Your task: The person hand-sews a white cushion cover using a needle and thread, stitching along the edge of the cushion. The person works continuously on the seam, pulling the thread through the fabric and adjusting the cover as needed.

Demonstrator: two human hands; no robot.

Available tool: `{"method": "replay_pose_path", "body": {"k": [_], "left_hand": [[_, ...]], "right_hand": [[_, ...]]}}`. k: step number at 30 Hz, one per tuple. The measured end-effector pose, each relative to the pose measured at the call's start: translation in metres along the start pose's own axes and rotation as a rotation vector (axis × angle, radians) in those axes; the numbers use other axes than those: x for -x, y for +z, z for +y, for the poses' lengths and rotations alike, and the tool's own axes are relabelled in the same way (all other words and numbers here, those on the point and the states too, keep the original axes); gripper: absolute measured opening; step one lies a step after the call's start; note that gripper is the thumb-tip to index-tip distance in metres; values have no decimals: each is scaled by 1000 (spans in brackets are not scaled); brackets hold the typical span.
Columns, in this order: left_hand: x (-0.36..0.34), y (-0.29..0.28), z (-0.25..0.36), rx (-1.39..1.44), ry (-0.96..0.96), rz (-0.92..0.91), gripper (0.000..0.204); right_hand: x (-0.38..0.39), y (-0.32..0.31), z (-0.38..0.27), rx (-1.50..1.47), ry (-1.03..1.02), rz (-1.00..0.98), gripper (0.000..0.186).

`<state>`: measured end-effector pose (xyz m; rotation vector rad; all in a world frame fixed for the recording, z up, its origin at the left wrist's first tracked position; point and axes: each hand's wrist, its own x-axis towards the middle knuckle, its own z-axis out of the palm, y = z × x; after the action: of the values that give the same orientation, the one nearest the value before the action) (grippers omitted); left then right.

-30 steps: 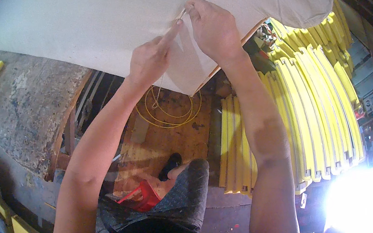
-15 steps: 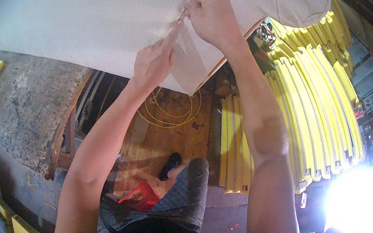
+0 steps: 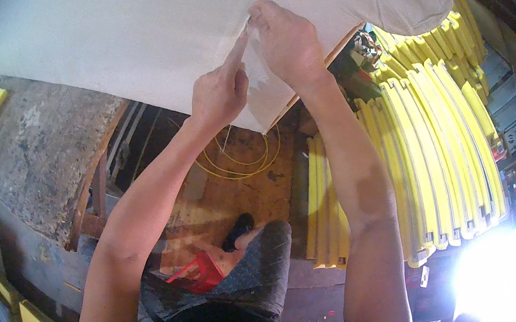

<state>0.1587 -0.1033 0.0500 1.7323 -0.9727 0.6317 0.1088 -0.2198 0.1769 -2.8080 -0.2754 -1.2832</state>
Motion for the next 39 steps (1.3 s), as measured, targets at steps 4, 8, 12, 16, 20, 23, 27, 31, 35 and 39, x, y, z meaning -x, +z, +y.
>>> {"method": "replay_pose_path", "body": {"k": [4, 8, 12, 16, 20, 23, 27, 31, 35, 39], "left_hand": [[-3, 2, -4, -83, -13, -30, 78], [-3, 2, -6, -76, -17, -45, 80], [-1, 3, -3, -85, -40, -65, 82], [0, 3, 5, -44, -79, -66, 79], [5, 6, 11, -48, -50, -12, 72], [9, 10, 29, -80, 2, 21, 64], [14, 2, 40, -61, 11, -106, 42], [22, -10, 40, 165, 154, 243, 30], [9, -4, 36, 454, -226, 285, 27], [-14, 4, 36, 600, -507, 142, 25]], "right_hand": [[2, 2, 3, 59, -53, 26, 22], [-15, -8, 3, -80, 120, -109, 25], [-23, -11, 5, -159, 169, -171, 31], [-27, -13, 7, -120, 208, -226, 35], [-25, -11, -8, 25, 266, -223, 30], [0, 5, -11, 26, 258, -8, 22], [15, 6, -35, -459, 509, 185, 22], [25, 0, -1, -133, 116, 289, 26], [25, -9, 9, 54, -91, 257, 31], [25, -19, 7, 210, -86, 86, 35]]}}
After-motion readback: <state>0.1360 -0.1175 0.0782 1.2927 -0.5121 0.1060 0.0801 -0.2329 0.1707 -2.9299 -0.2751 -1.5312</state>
